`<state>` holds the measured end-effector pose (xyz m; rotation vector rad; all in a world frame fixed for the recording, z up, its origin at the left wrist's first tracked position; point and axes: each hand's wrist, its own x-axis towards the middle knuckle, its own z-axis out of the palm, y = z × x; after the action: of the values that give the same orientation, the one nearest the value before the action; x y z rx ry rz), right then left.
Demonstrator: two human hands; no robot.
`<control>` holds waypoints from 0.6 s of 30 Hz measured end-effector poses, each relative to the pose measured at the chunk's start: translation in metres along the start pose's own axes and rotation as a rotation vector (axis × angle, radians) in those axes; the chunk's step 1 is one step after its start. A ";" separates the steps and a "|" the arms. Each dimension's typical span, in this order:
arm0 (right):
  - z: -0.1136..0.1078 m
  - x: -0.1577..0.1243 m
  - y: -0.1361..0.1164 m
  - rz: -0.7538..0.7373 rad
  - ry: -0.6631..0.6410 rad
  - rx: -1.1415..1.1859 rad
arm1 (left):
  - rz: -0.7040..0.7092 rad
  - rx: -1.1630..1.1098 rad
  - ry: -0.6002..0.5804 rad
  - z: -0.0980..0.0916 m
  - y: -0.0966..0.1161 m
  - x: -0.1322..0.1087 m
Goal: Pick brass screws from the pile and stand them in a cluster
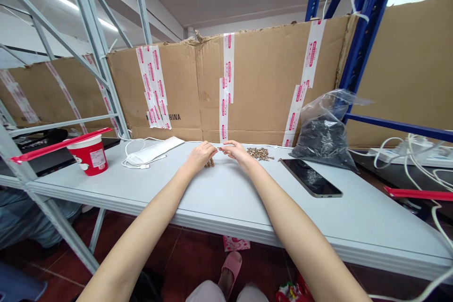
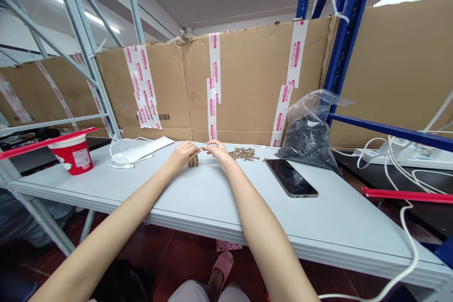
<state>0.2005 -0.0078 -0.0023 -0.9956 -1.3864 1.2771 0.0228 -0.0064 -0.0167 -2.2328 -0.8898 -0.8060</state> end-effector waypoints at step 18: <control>0.000 -0.004 -0.002 0.003 -0.011 -0.040 | -0.092 -0.055 -0.001 -0.006 0.006 0.002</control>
<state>0.2009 -0.0117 -0.0003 -1.0194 -1.4241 1.2633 0.0269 -0.0132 -0.0132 -2.2538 -0.9875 -0.8815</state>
